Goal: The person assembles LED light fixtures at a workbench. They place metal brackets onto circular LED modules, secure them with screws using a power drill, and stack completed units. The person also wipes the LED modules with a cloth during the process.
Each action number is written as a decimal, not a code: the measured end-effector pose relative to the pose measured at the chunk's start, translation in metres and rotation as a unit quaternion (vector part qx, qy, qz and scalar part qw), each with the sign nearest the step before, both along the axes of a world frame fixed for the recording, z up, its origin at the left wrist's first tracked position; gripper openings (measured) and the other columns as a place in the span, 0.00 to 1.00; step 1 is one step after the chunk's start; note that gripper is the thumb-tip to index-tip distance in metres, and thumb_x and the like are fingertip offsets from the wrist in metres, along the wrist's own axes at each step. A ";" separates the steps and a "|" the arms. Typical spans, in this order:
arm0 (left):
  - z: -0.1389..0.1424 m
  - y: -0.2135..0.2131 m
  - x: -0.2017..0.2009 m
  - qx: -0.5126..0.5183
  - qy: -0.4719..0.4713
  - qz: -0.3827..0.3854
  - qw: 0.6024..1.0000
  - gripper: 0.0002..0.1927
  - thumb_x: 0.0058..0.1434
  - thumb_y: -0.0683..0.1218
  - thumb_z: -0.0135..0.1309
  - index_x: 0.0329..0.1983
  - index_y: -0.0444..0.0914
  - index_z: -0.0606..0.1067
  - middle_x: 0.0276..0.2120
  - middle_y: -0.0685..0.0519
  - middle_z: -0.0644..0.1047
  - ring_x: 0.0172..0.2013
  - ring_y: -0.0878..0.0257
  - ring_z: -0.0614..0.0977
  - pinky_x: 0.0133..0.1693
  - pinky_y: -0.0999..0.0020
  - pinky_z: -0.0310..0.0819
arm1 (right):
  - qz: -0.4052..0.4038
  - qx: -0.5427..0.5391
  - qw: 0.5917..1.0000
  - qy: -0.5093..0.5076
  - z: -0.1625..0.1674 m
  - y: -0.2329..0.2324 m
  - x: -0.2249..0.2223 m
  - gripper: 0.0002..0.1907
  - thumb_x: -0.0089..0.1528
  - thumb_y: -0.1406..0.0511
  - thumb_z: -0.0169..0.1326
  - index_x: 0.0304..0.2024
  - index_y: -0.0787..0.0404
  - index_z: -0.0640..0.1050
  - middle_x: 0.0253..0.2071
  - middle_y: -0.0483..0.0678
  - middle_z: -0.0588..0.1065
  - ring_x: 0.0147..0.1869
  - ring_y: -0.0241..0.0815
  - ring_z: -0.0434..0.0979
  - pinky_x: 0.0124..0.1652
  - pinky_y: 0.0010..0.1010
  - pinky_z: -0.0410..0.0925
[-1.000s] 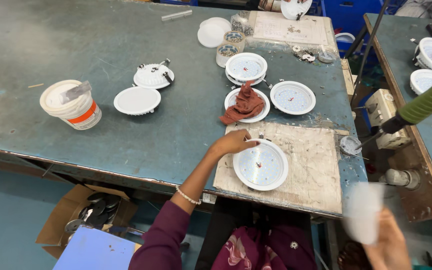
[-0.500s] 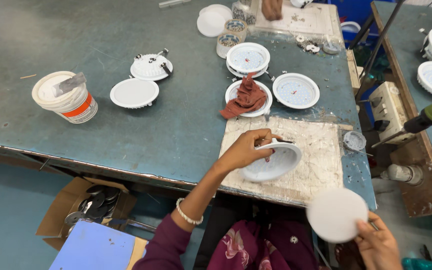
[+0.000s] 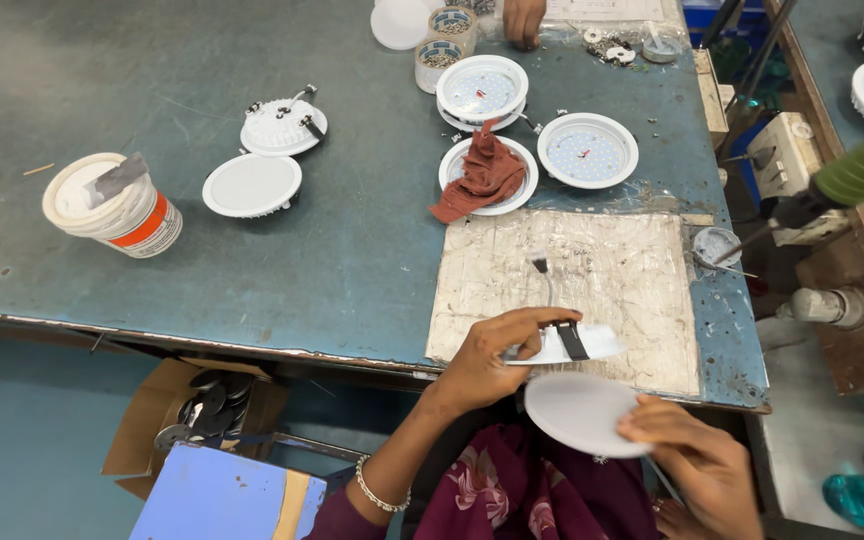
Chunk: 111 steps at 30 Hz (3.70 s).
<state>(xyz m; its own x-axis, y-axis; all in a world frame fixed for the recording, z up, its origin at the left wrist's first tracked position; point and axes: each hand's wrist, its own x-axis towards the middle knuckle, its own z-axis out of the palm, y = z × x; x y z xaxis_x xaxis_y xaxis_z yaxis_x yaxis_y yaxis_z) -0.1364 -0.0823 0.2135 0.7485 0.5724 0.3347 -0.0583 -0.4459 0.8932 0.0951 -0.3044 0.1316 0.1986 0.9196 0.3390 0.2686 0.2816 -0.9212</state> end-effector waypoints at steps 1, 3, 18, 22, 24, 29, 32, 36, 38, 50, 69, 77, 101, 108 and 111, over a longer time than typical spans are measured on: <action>0.000 -0.001 0.000 0.001 -0.018 -0.006 1.000 0.16 0.57 0.37 0.59 0.27 0.37 0.61 0.58 0.50 0.81 0.45 0.61 0.81 0.46 0.69 0.77 | -0.021 -0.019 0.999 -0.034 0.002 0.008 -0.008 0.15 0.56 0.81 0.53 0.39 0.65 0.85 0.43 0.52 0.86 0.54 0.48 0.85 0.70 0.49 0.62; 0.001 -0.002 0.001 0.003 -0.056 -0.016 0.998 0.10 0.57 0.38 0.60 0.32 0.37 0.69 0.58 0.50 0.79 0.58 0.58 0.81 0.57 0.66 0.78 | -0.028 -0.018 0.999 -0.002 0.006 0.019 -0.019 0.15 0.54 0.81 0.53 0.38 0.66 0.85 0.42 0.52 0.86 0.54 0.48 0.85 0.72 0.48 0.62; 0.006 0.011 -0.005 0.011 -0.016 -0.076 0.997 0.25 0.54 0.46 0.67 0.57 0.42 0.79 0.59 0.53 0.80 0.62 0.57 0.80 0.65 0.61 0.73 | 0.033 0.000 0.999 0.035 0.004 0.065 -0.026 0.16 0.55 0.81 0.53 0.42 0.68 0.84 0.45 0.54 0.84 0.55 0.49 0.81 0.64 0.40 0.66; 0.005 0.013 -0.004 0.000 -0.023 -0.078 0.997 0.25 0.56 0.47 0.66 0.58 0.42 0.79 0.58 0.53 0.81 0.61 0.57 0.81 0.65 0.62 0.74 | 0.030 -0.013 0.998 0.047 0.007 0.070 -0.024 0.16 0.55 0.81 0.53 0.42 0.67 0.84 0.45 0.54 0.83 0.55 0.49 0.81 0.57 0.37 0.71; 0.005 0.014 -0.003 -0.013 -0.026 -0.079 0.996 0.25 0.57 0.48 0.66 0.59 0.42 0.79 0.57 0.53 0.81 0.60 0.57 0.82 0.64 0.62 0.75 | 0.027 -0.012 0.998 0.051 0.009 0.073 -0.024 0.15 0.56 0.81 0.53 0.42 0.67 0.84 0.45 0.55 0.82 0.54 0.48 0.81 0.56 0.35 0.72; 0.003 0.018 -0.003 -0.046 -0.004 -0.063 0.997 0.24 0.59 0.50 0.64 0.58 0.42 0.79 0.54 0.51 0.83 0.55 0.60 0.84 0.59 0.65 0.77 | -0.037 -0.015 0.997 0.061 0.021 0.083 -0.034 0.16 0.59 0.80 0.53 0.47 0.67 0.83 0.48 0.54 0.80 0.53 0.45 0.80 0.52 0.31 0.72; 0.000 0.022 -0.001 -0.076 -0.025 -0.051 0.995 0.24 0.63 0.52 0.62 0.60 0.41 0.79 0.55 0.50 0.82 0.55 0.61 0.83 0.59 0.66 0.76 | -0.146 0.018 0.989 -0.005 0.028 0.091 -0.053 0.18 0.61 0.78 0.55 0.52 0.64 0.82 0.51 0.53 0.76 0.55 0.43 0.77 0.52 0.30 0.71; -0.003 0.030 0.002 -0.096 -0.071 -0.062 0.991 0.26 0.66 0.56 0.59 0.64 0.38 0.76 0.59 0.50 0.80 0.59 0.64 0.80 0.61 0.68 0.73 | -0.274 0.097 0.949 -0.123 0.033 0.111 -0.078 0.20 0.60 0.75 0.60 0.56 0.62 0.80 0.54 0.52 0.73 0.59 0.45 0.76 0.58 0.33 0.70; -0.004 0.030 0.003 -0.115 -0.065 -0.050 0.990 0.27 0.64 0.54 0.61 0.64 0.37 0.76 0.57 0.49 0.81 0.56 0.65 0.80 0.59 0.69 0.73 | -0.306 0.121 0.935 -0.135 0.034 0.120 -0.087 0.22 0.59 0.74 0.63 0.57 0.62 0.79 0.56 0.52 0.71 0.61 0.46 0.74 0.60 0.34 0.69; 0.007 0.012 0.012 -0.109 -0.054 0.051 0.991 0.28 0.53 0.43 0.69 0.59 0.38 0.79 0.50 0.50 0.84 0.49 0.67 0.82 0.54 0.70 0.76 | -0.336 0.135 0.923 -0.130 0.032 0.132 -0.097 0.26 0.58 0.74 0.64 0.59 0.60 0.75 0.59 0.52 0.67 0.64 0.47 0.71 0.60 0.36 0.68; -0.009 0.022 0.011 -0.466 -0.211 0.122 0.851 0.22 0.58 0.41 0.63 0.57 0.33 0.78 0.42 0.48 0.83 0.39 0.65 0.85 0.42 0.70 0.81 | -0.082 -0.084 0.937 0.330 -0.015 0.119 -0.064 0.24 0.63 0.66 0.57 0.60 0.72 0.74 0.54 0.57 0.78 0.57 0.41 0.77 0.58 0.34 0.67; -0.016 0.018 0.009 -0.308 -0.169 0.083 0.933 0.22 0.60 0.39 0.64 0.59 0.32 0.79 0.40 0.48 0.82 0.39 0.65 0.84 0.42 0.72 0.80 | -0.114 -0.047 0.986 0.108 0.045 0.109 -0.058 0.27 0.60 0.66 0.59 0.62 0.67 0.73 0.56 0.56 0.76 0.60 0.46 0.75 0.58 0.38 0.68; 0.009 -0.012 0.003 0.050 0.046 0.009 0.998 0.35 0.55 0.49 0.68 0.60 0.40 0.62 0.42 0.50 0.85 0.44 0.50 0.87 0.43 0.63 0.80 | -0.092 -0.010 0.968 -0.234 0.122 0.086 -0.061 0.18 0.55 0.62 0.62 0.47 0.62 0.83 0.43 0.50 0.81 0.47 0.43 0.81 0.46 0.32 0.72; 0.001 -0.014 0.005 0.106 0.042 0.010 0.993 0.30 0.54 0.46 0.67 0.55 0.40 0.64 0.41 0.48 0.84 0.42 0.48 0.86 0.41 0.61 0.80 | -0.071 -0.026 0.994 -0.080 0.102 0.108 -0.049 0.17 0.67 0.61 0.51 0.29 0.68 0.76 0.27 0.47 0.68 0.32 0.38 0.67 0.34 0.28 0.60; -0.001 -0.013 0.005 0.124 0.020 0.019 0.992 0.25 0.55 0.44 0.67 0.53 0.41 0.68 0.39 0.50 0.84 0.40 0.51 0.87 0.41 0.63 0.81 | -0.061 -0.021 0.997 -0.043 0.096 0.114 -0.048 0.20 0.69 0.60 0.50 0.25 0.67 0.71 0.26 0.45 0.64 0.32 0.36 0.62 0.33 0.28 0.57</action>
<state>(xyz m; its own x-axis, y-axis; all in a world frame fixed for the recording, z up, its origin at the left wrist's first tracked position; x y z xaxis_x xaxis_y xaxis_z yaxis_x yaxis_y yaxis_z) -0.1309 -0.0950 0.2129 0.7436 0.5048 0.4385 -0.0029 -0.6533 0.7571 0.0474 -0.1906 0.2271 0.2810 0.9045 0.3207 0.3770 0.2032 -0.9036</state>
